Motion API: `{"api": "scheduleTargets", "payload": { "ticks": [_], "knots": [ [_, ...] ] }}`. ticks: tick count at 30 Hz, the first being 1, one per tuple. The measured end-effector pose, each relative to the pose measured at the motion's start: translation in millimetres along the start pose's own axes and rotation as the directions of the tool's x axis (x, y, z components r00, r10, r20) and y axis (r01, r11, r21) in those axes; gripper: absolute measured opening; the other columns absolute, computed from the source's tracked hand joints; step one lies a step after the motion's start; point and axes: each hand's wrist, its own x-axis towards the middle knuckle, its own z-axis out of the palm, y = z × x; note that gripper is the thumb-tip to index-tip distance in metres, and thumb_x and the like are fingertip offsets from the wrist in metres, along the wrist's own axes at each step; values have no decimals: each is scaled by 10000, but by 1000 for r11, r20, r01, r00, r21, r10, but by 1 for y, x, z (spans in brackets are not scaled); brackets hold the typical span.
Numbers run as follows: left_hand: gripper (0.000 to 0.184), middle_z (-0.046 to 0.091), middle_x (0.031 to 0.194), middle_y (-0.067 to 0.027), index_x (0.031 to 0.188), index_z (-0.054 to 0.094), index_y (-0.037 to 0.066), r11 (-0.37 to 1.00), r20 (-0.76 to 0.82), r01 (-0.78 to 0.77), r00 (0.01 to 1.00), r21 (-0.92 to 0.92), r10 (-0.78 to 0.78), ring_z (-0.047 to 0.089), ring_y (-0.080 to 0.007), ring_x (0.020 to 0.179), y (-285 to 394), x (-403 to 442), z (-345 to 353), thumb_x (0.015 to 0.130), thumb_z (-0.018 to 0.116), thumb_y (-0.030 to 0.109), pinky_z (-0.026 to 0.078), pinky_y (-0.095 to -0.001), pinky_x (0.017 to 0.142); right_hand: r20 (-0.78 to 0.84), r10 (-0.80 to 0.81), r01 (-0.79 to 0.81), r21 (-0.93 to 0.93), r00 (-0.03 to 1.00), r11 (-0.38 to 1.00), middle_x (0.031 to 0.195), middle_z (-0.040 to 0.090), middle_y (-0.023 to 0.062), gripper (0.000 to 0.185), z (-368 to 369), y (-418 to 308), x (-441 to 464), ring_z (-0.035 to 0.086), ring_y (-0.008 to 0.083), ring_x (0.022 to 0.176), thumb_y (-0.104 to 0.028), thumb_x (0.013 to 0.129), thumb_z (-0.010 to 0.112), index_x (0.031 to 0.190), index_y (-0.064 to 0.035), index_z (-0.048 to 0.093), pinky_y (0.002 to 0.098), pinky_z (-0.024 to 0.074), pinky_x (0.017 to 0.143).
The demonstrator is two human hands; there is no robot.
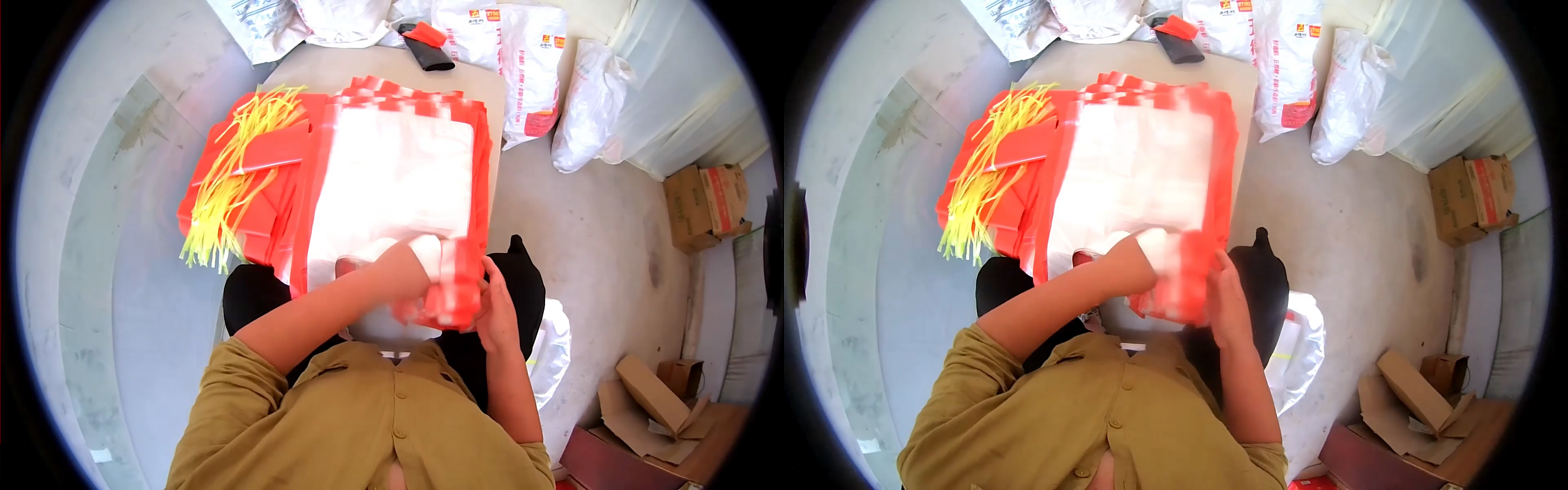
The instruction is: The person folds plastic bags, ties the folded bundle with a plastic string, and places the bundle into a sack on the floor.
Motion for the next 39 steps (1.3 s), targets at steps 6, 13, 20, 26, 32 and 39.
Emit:
{"api": "scheduleTargets", "payload": {
  "ticks": [6,13,20,26,32,39],
  "knots": [
    [756,375,1602,-189,1440,543,111,916,-71,-269,951,297,302,347,-342,1490,17,-29,4,731,794,185,349,-462,1160,44,21,-13,-183,999,983,1606,370,174,603,-2,3,1,421,244,1446,-343,1118,417,1590,-2,263,378,358,1181],
    [345,522,1455,-159,1174,723,96,932,-146,-336,924,134,354,419,-327,1434,31,-66,2,859,730,238,372,-494,1137,30,15,-1,-411,999,912,1637,334,156,550,0,2,1,362,245,1492,-168,1081,477,1575,11,314,367,296,1220],
    [701,370,1596,-245,1535,436,80,886,-655,370,602,-278,-457,318,-426,1500,-109,-119,-20,898,720,150,286,-471,1227,233,-330,339,-887,915,313,1618,352,217,662,3,-11,38,389,312,1473,-111,956,644,1556,-26,379,390,358,1162],
    [747,293,1626,-302,1581,342,33,778,-540,199,617,-596,-572,298,-429,1516,-156,-111,11,933,675,194,270,-416,1233,324,-251,375,-906,912,195,1640,298,249,693,6,23,103,256,380,1541,-259,990,605,1580,-17,335,456,187,1267],
    [729,309,1627,-283,1575,352,23,855,-570,239,659,-461,-491,290,-400,1530,-168,-100,17,928,665,144,243,-398,1242,277,-403,409,-865,872,290,1596,394,231,627,1,-16,84,381,359,1484,-213,1015,586,1568,-21,361,400,296,1215],
    [710,323,1614,-282,1550,399,50,873,-669,418,578,-251,-468,354,-460,1470,-140,-112,9,912,683,178,292,-448,1222,-288,-503,112,-772,815,625,1526,503,206,513,-151,-29,22,473,322,1427,-258,1056,541,1507,-28,458,395,368,1169]
  ]
}}
